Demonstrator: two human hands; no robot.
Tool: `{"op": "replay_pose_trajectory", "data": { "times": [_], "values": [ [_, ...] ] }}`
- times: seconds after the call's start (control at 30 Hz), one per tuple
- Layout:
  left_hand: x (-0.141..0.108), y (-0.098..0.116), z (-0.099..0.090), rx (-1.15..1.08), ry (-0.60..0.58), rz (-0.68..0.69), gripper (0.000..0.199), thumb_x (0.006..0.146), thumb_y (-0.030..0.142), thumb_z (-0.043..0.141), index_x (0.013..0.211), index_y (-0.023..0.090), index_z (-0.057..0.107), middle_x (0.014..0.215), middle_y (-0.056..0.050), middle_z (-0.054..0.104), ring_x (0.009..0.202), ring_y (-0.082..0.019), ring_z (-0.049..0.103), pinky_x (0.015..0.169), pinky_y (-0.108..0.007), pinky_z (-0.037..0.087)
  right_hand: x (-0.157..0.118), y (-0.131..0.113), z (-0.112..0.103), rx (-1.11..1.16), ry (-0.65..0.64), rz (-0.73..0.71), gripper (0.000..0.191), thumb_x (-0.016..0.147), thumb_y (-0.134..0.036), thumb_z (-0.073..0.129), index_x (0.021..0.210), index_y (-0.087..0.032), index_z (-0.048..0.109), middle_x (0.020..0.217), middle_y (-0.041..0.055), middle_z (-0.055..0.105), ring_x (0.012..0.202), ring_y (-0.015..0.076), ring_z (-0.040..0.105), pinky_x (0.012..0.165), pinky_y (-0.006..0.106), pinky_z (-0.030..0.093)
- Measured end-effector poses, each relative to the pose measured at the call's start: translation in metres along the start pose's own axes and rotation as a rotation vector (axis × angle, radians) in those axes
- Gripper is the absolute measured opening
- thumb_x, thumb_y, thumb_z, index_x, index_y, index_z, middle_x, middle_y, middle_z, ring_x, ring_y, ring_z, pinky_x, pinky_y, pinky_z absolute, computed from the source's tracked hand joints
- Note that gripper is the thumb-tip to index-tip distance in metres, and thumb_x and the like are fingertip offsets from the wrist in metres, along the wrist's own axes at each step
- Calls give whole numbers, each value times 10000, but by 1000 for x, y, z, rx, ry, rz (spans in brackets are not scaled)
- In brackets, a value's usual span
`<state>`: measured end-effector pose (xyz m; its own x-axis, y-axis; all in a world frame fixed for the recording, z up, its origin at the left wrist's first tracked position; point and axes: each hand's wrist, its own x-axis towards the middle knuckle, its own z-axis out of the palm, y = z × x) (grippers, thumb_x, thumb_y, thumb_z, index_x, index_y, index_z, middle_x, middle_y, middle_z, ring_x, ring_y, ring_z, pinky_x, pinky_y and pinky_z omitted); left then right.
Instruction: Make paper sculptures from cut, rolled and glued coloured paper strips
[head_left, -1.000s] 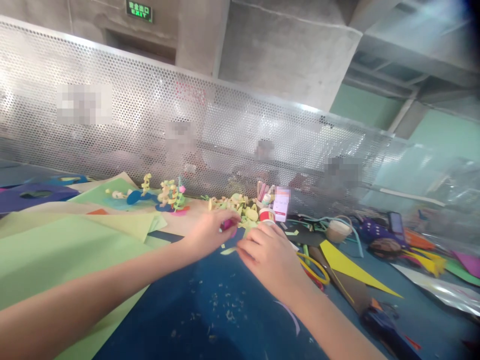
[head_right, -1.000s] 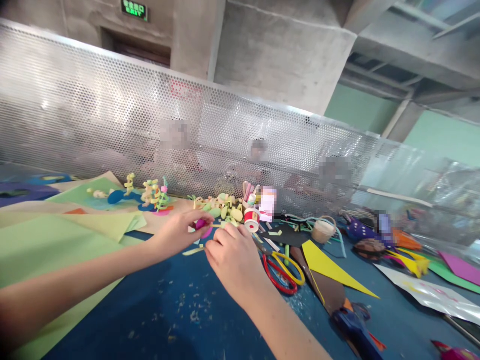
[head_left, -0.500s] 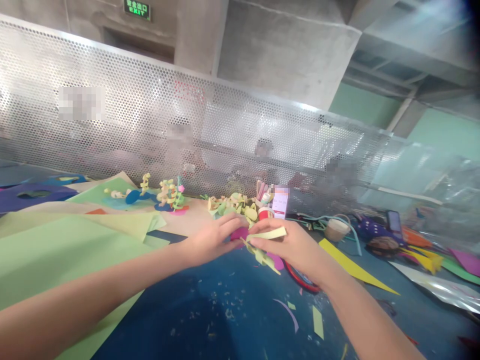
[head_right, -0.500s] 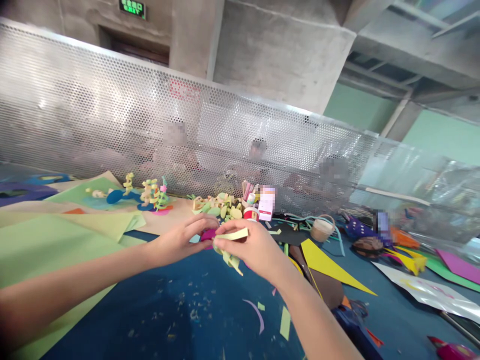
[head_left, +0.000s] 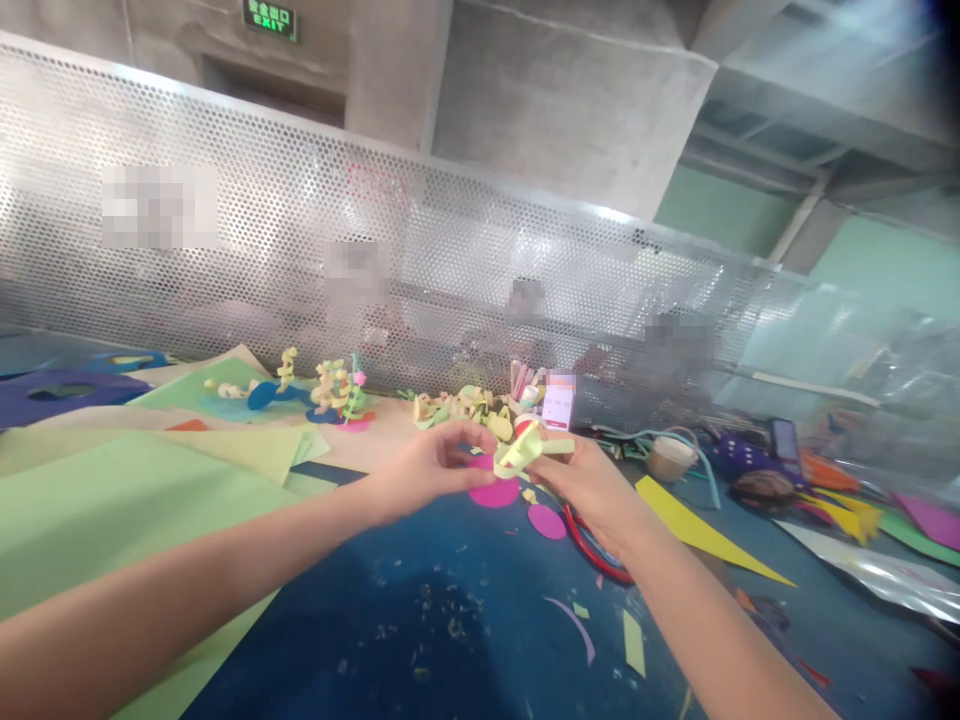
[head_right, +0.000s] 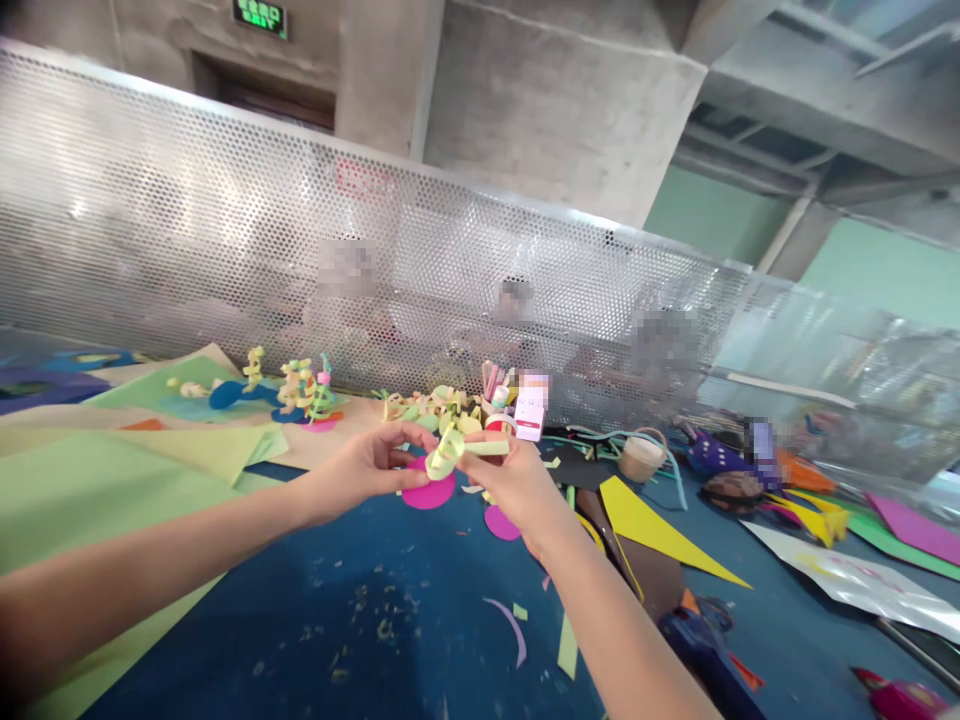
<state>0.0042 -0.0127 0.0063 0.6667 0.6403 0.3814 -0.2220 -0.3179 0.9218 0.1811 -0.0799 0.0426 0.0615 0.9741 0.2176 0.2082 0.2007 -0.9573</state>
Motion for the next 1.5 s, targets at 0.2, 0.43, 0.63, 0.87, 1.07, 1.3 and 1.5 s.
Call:
{"op": "replay_pose_trajectory", "data": {
  "times": [0.2,0.43,0.63,0.87,1.07,1.3,1.5],
  "values": [
    [-1,-3,1,-224,60,-150,314,698,266,707,980,179,599,854,-12,665,761,-115,602,713,-254,432,-5,-7,8,-34,39,-48,135,674,-268,672,780,-183,665,718,-4,630,669,137,571,646,281,444],
    [-1,1,1,-279,101,-199,249,705,271,703,932,186,644,949,-34,678,881,-151,616,759,-270,455,-6,-7,8,-94,14,-106,207,718,-336,653,865,-192,665,907,41,663,882,201,603,814,356,453],
    [0,1,0,-368,87,-207,203,702,217,710,894,183,656,921,-16,693,878,-133,630,841,-280,454,-8,-10,8,-184,72,-79,233,711,-384,648,851,-197,654,837,25,660,747,171,593,655,296,458],
    [-1,3,-1,-461,43,-263,184,712,147,698,890,163,658,876,-13,704,853,-112,645,854,-255,448,-11,-16,11,-208,24,-110,150,715,-325,631,677,-186,592,654,-24,558,618,122,515,593,257,415],
    [-2,6,0,-465,17,-255,211,718,156,694,926,154,655,948,-43,697,915,-138,639,876,-270,443,-8,-18,3,-198,29,-139,247,743,-374,604,928,-213,632,919,44,652,876,183,598,760,319,461],
    [-1,2,-3,-416,48,-264,204,707,183,705,905,158,661,964,-42,691,945,-147,627,868,-267,440,-10,-21,-1,-495,62,-190,156,721,-311,639,844,-221,674,912,36,689,827,196,629,754,345,477],
    [-1,-2,-5,-357,36,-272,187,689,204,722,865,165,674,876,-15,697,861,-127,633,838,-262,446,-7,-6,10,-475,33,-204,160,744,-319,613,832,-192,653,836,36,703,771,188,655,708,310,495]
  ]
}}
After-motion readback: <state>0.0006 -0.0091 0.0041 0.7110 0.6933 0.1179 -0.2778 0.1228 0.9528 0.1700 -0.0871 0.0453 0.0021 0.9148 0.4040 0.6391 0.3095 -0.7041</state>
